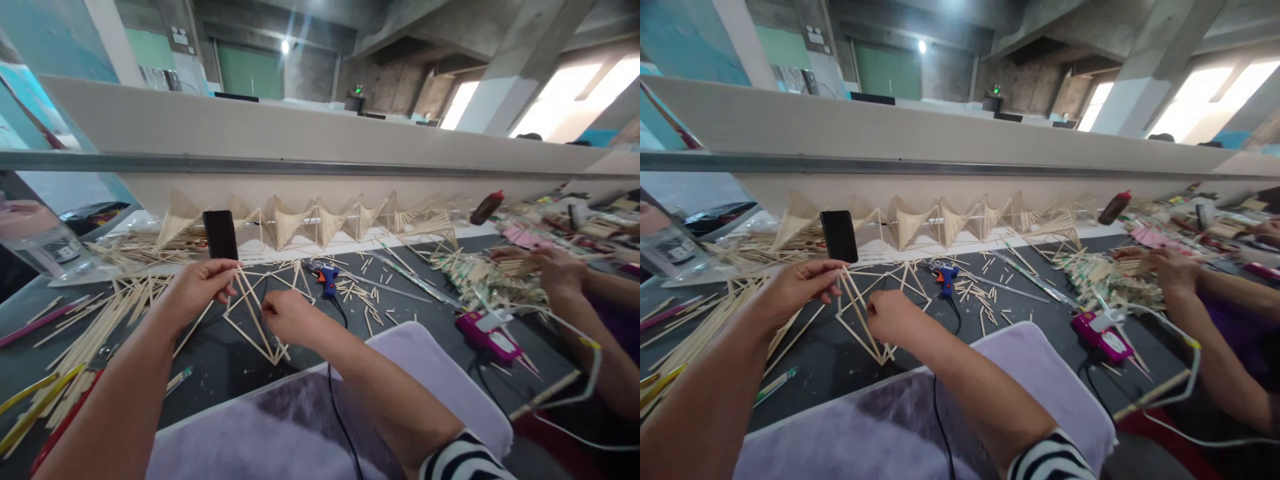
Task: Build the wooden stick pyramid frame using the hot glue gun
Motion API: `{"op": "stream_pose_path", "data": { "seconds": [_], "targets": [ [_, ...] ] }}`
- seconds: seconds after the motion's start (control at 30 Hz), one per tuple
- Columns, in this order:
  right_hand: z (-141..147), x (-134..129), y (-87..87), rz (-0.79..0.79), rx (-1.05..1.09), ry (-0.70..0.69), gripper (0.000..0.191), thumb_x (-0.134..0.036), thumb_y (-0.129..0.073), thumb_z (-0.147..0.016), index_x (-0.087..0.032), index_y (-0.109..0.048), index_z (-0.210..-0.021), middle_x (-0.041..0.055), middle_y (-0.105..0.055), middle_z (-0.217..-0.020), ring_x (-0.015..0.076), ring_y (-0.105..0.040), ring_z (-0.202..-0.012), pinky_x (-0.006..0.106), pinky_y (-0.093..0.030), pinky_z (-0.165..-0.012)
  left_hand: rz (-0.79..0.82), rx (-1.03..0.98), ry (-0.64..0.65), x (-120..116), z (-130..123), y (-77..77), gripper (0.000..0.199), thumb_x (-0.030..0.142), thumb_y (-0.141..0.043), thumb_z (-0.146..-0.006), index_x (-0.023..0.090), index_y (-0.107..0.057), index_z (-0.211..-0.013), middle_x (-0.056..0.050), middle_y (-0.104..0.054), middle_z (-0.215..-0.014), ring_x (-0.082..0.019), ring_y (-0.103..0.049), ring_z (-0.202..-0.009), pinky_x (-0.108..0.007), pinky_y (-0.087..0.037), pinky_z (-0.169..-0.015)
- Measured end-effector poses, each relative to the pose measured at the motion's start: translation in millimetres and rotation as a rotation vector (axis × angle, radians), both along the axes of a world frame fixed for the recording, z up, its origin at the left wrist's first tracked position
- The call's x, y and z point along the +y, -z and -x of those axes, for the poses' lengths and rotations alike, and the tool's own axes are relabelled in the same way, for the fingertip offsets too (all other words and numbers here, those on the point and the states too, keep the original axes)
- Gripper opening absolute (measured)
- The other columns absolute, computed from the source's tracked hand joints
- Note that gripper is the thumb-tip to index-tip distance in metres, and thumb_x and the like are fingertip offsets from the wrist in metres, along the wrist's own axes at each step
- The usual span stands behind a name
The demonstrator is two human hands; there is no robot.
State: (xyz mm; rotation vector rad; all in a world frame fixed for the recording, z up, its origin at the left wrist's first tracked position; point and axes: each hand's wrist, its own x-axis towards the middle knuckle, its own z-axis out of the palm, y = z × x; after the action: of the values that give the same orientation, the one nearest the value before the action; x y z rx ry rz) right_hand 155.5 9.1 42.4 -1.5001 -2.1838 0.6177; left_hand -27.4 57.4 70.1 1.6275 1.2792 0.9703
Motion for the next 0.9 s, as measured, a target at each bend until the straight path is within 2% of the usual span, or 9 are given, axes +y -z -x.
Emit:
{"op": "stream_pose_path", "data": {
  "seconds": [0.2, 0.27, 0.33, 0.47, 0.57, 0.63, 0.73, 0.8, 0.9],
  "targets": [
    [-29, -5, -33.2, 0.169, 0.141, 0.033, 0.015, -0.02, -0.043, -0.074, -0.018, -0.057, -0.08, -0.0025, -0.059, -0.057, 0.0089, -0.052, -0.039, 0.019, -0.039, -0.04, 0.002, 0.064, 0.008, -10, 4, -14.6, 0.057, 0.039, -0.064, -0.067, 0.016, -0.056, -0.118, -0.007, -0.065, -0.091, -0.011, -0.057, -0.053, -0.02, -0.042, -0.041],
    [-37, -6, -39.8, 0.179, 0.202, 0.064, 0.014, -0.021, -0.043, -0.075, -0.019, -0.056, -0.082, -0.0027, -0.059, -0.058, 0.0085, -0.051, -0.039, 0.018, -0.039, -0.038, -0.057, 0.098, -0.061, -18, 3, -22.7, 0.049, 0.04, -0.066, -0.065, 0.017, -0.061, -0.108, -0.005, -0.065, -0.087, -0.009, -0.054, -0.05, -0.019, -0.039, -0.04],
    [-42, -9, -44.4, 0.173, 0.233, 0.054, 0.013, -0.02, -0.044, -0.075, -0.019, -0.055, -0.081, -0.0027, -0.06, -0.059, 0.0081, -0.052, -0.039, 0.017, -0.039, -0.037, -0.086, 0.092, -0.06, -27, -3, -27.2, 0.041, 0.042, -0.065, -0.067, 0.017, -0.063, -0.099, -0.001, -0.063, -0.071, -0.009, -0.052, -0.048, -0.019, -0.039, -0.041],
    [-38, -18, -51.3, 0.141, 0.236, -0.009, 0.011, -0.018, -0.046, -0.073, -0.018, -0.055, -0.078, -0.0041, -0.059, -0.057, 0.0076, -0.052, -0.038, 0.016, -0.037, -0.037, -0.047, 0.048, 0.099, -40, -29, -19.7, 0.036, 0.043, -0.059, -0.073, 0.017, -0.058, -0.098, 0.002, -0.057, -0.054, -0.012, -0.051, -0.043, -0.021, -0.039, -0.042],
    [-29, -25, -54.5, 0.103, 0.194, -0.072, 0.007, -0.018, -0.048, -0.072, -0.018, -0.056, -0.073, -0.0053, -0.058, -0.057, 0.0065, -0.052, -0.04, 0.015, -0.037, -0.039, -0.097, 0.063, 0.163, -44, -46, -9.6, 0.024, 0.04, -0.058, -0.075, 0.017, -0.057, -0.08, 0.002, -0.058, -0.054, -0.011, -0.053, -0.042, -0.022, -0.042, -0.045],
    [-30, -23, -55.0, 0.13, 0.216, -0.119, 0.008, -0.021, -0.048, -0.075, -0.018, -0.056, -0.074, -0.0053, -0.058, -0.059, 0.0061, -0.053, -0.041, 0.014, -0.037, -0.04, -0.115, 0.05, 0.172, -45, -50, -7.9, 0.022, 0.039, -0.057, -0.076, 0.017, -0.055, -0.072, 0.003, -0.057, -0.053, -0.01, -0.052, -0.041, -0.021, -0.043, -0.045],
    [-53, -7, -51.2, 0.222, 0.313, -0.159, 0.016, -0.03, -0.047, -0.081, -0.018, -0.057, -0.083, -0.0032, -0.061, -0.064, 0.0063, -0.054, -0.043, 0.015, -0.041, -0.042, -0.071, -0.059, 0.126, -48, -49, -14.3, 0.023, 0.042, -0.054, -0.078, 0.019, -0.051, -0.079, 0.001, -0.063, -0.068, -0.013, -0.057, -0.048, -0.023, -0.045, -0.041],
    [-82, 12, -44.5, 0.19, 0.321, -0.006, 0.023, -0.036, -0.044, -0.084, -0.017, -0.057, -0.09, 0.0005, -0.064, -0.071, 0.0063, -0.055, -0.045, 0.016, -0.042, -0.044, -0.047, -0.12, 0.09, -51, -48, -20.6, 0.024, 0.044, -0.052, -0.08, 0.02, -0.048, -0.083, 0.0, -0.066, -0.076, -0.015, -0.06, -0.051, -0.025, -0.047, -0.04],
    [-126, 44, -27.5, 0.133, 0.055, 0.463, 0.023, -0.026, -0.041, -0.086, -0.015, -0.059, -0.097, 0.0056, -0.067, -0.08, 0.0071, -0.058, -0.051, 0.017, -0.043, -0.05, -0.028, -0.125, 0.085, -54, -48, -24.9, 0.024, 0.044, -0.05, -0.081, 0.021, -0.043, -0.085, 0.002, -0.065, -0.071, -0.013, -0.057, -0.043, -0.024, -0.045, -0.035]
  ]
}}
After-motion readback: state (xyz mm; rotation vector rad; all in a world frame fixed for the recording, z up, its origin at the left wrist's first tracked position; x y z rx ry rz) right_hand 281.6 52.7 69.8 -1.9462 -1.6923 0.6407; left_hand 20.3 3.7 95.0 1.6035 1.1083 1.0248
